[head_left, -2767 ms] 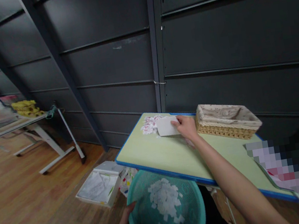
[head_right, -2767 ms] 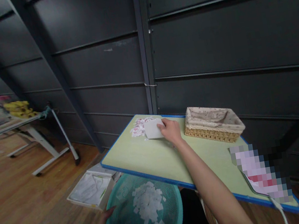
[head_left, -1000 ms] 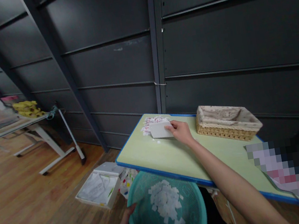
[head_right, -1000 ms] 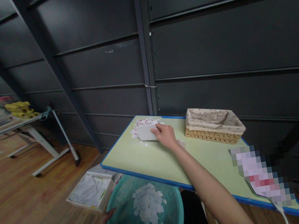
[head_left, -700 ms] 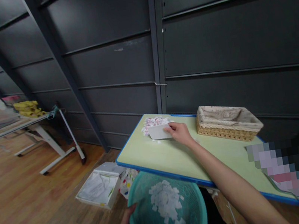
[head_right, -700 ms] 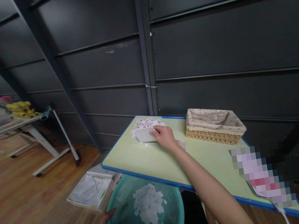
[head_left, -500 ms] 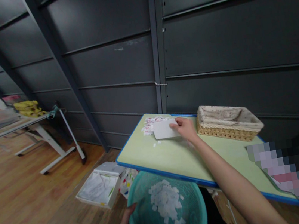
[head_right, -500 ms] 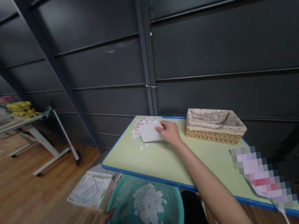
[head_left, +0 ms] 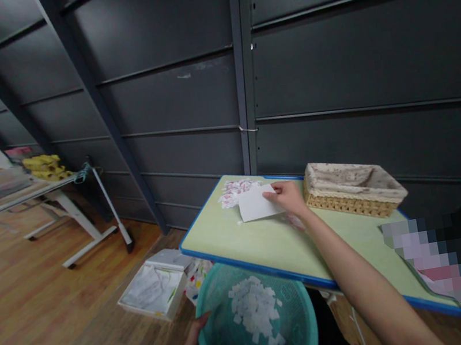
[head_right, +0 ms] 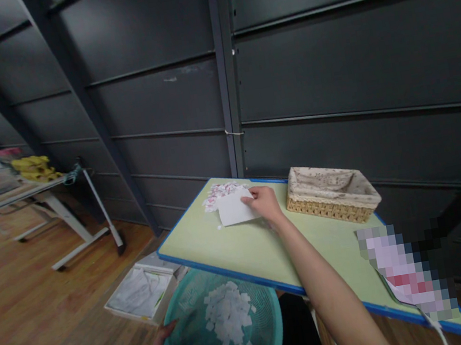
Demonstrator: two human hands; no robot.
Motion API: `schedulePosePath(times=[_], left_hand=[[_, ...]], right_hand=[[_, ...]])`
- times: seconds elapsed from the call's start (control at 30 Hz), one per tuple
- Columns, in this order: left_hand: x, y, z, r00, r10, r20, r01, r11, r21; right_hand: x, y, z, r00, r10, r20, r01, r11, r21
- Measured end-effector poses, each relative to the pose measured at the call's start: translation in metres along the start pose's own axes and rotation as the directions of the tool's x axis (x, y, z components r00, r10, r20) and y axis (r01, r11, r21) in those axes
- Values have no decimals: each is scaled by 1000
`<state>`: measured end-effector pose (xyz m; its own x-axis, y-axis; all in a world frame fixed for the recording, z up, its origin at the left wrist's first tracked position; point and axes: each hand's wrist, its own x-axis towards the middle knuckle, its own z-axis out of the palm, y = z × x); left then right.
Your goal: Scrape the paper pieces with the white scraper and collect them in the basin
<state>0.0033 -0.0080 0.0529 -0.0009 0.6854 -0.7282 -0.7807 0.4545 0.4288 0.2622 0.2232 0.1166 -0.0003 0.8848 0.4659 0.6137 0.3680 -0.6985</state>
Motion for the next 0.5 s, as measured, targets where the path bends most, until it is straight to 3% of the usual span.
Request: schedulePosePath(times=[0.2, 0.5], left_hand=[[-1, -1, 0, 1000, -2, 24, 2, 1000, 3], [-3, 0, 2, 999, 51, 4, -51, 999, 15]], right_hand=[[0, -3, 0, 1000, -5, -14, 3, 993, -114], [1, 1, 4, 1000, 15, -1, -15, 1000, -22]])
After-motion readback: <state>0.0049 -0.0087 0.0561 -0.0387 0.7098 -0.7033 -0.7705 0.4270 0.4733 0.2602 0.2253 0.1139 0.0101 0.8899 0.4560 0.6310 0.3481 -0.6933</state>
